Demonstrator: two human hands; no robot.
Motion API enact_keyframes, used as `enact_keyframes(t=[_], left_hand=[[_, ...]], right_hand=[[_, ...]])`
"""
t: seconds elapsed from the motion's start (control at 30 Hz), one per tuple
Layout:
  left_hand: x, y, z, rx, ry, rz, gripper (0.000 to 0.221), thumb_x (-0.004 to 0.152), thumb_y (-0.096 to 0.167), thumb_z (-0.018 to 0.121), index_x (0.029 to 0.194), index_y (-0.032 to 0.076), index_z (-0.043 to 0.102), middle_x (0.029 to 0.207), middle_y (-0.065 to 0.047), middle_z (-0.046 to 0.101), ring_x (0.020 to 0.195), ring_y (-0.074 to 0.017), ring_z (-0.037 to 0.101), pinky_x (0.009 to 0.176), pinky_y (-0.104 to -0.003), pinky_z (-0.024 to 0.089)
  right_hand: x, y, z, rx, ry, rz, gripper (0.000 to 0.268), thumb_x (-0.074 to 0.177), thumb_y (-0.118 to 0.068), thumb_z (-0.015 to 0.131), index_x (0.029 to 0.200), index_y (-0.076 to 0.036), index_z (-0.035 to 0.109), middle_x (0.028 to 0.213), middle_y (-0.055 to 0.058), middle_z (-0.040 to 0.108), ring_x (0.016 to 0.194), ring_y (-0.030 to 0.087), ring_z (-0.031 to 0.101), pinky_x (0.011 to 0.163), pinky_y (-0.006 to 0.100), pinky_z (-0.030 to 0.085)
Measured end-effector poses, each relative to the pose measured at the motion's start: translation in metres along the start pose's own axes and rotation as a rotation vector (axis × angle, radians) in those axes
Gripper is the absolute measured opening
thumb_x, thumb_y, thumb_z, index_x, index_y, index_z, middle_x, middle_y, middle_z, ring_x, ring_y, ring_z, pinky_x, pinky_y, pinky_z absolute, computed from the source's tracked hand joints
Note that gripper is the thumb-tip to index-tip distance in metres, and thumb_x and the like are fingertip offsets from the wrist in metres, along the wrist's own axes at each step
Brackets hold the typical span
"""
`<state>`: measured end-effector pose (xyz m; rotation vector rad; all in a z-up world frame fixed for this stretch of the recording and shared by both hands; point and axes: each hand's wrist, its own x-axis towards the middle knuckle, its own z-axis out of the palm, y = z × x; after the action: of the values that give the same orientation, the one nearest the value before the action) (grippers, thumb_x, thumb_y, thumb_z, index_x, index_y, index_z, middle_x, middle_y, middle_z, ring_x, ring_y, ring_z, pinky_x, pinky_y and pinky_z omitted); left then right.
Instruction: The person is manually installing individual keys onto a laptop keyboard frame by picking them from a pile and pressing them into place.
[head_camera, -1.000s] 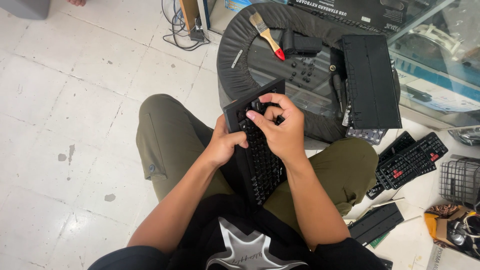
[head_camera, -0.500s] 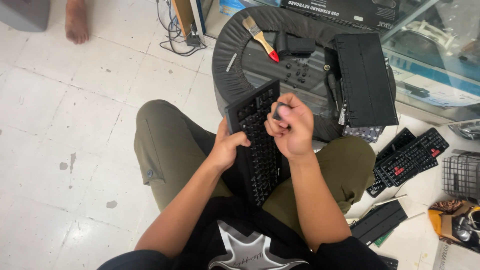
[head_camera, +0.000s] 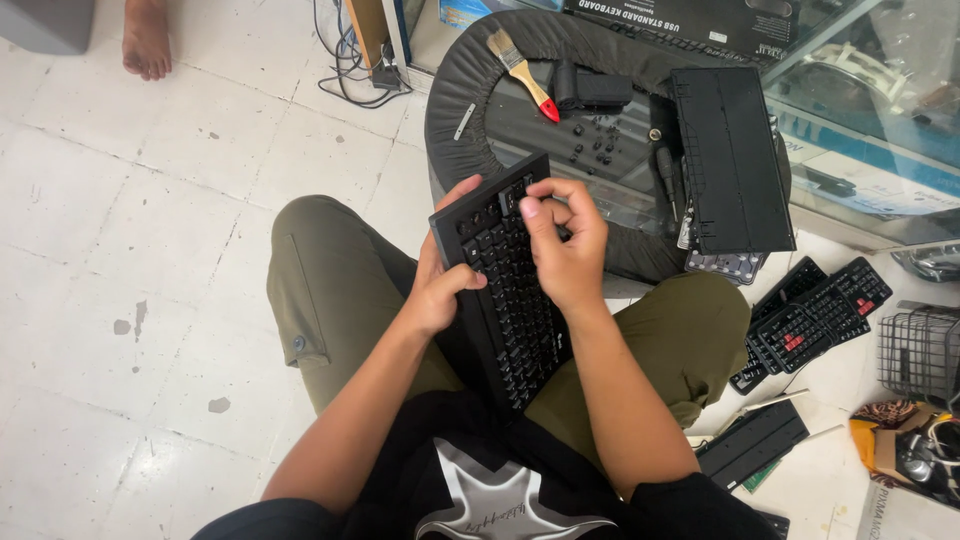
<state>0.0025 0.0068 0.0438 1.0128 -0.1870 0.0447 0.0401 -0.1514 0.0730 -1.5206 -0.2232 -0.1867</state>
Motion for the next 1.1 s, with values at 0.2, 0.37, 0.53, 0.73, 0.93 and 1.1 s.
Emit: enact_keyframes(t=[0.2,0.37,0.53,0.73,0.93,1.1], left_hand=[[0.021,0.022,-0.003,0.171,-0.075,0.090,0.101,0.057,0.018,0.067,0.154,0.001,0.043,0.134,-0.019,0.062,0.126,-0.0269,0.057,0.106,-0.044,0.049],[0.018,0.029,0.004,0.173,-0.090,0.095,0.100,0.053,0.018,0.061,0.150,-0.001,0.048,0.126,-0.024,0.067,0.118,-0.0303,0.062,0.097,-0.045,0.054],[0.024,0.026,0.005,0.174,-0.125,0.129,0.101,0.053,0.020,0.061,0.150,-0.001,0.048,0.125,-0.024,0.068,0.118,-0.0298,0.063,0.097,-0.045,0.054],[0.026,0.031,0.019,0.201,-0.165,0.168,0.099,0.058,0.026,0.066,0.151,-0.001,0.046,0.127,-0.021,0.067,0.119,-0.0280,0.062,0.101,-0.045,0.052],[0.022,0.035,0.024,0.289,-0.159,0.244,0.100,0.067,0.041,0.075,0.153,0.000,0.045,0.130,-0.017,0.067,0.121,-0.0248,0.063,0.104,-0.042,0.051],[0.016,0.038,0.024,0.340,-0.154,0.282,0.093,0.074,0.039,0.072,0.151,-0.004,0.046,0.128,-0.020,0.067,0.119,-0.0267,0.064,0.101,-0.043,0.053]], right_hand=[[-0.010,0.002,0.015,-0.256,0.089,-0.183,0.032,0.087,-0.011,0.087,0.117,-0.006,0.075,0.049,0.000,0.053,0.046,0.006,0.043,0.049,0.020,0.038],[-0.008,-0.001,0.012,-0.080,0.041,0.040,0.033,0.084,-0.008,0.089,0.112,-0.001,0.072,0.047,-0.003,0.047,0.048,0.003,0.038,0.051,0.016,0.035],[0.000,-0.016,0.005,-0.004,0.009,0.114,0.035,0.081,-0.007,0.092,0.108,0.000,0.070,0.048,-0.004,0.046,0.048,0.001,0.038,0.051,0.015,0.034],[-0.007,-0.014,0.003,-0.043,0.118,0.024,0.028,0.084,-0.008,0.090,0.106,0.000,0.074,0.048,-0.003,0.047,0.048,0.002,0.038,0.053,0.017,0.035],[-0.011,-0.009,-0.002,0.006,0.108,-0.054,0.030,0.082,-0.006,0.090,0.106,0.002,0.074,0.047,0.000,0.048,0.044,0.005,0.042,0.052,0.018,0.037],[-0.010,-0.029,-0.003,0.007,0.041,-0.009,0.027,0.085,-0.005,0.087,0.104,0.003,0.070,0.048,-0.001,0.046,0.046,0.003,0.038,0.049,0.018,0.033]])
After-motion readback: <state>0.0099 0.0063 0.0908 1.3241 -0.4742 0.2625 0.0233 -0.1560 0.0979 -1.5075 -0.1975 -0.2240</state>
